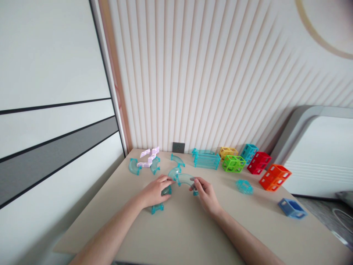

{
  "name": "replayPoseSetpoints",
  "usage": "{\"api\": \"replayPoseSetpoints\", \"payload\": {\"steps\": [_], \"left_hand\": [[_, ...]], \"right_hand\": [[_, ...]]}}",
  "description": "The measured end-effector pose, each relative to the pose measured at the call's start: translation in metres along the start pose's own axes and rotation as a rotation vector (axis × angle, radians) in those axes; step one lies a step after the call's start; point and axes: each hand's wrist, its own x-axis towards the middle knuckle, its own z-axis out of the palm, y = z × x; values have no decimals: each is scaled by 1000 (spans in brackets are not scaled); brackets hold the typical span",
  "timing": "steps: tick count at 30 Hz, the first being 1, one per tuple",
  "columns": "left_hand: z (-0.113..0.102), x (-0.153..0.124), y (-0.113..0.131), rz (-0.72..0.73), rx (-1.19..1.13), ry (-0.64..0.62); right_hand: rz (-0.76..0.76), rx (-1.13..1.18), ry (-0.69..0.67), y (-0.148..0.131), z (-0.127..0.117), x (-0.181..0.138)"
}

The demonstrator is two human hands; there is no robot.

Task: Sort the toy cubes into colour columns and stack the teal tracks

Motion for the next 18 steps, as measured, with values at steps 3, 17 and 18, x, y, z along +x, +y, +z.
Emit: {"api": "replayPoseSetpoints", "payload": {"steps": [3,17,18], "left_hand": [[0,0,-1,10,-9,-4],[0,1,2,-37,13,-42],[-1,0,2,-40,14,-47]], "right_hand": [[6,6,-1,0,0,0],[11,-11,-32,3,0,-2],[10,-15,-33,4,0,-2]]}}
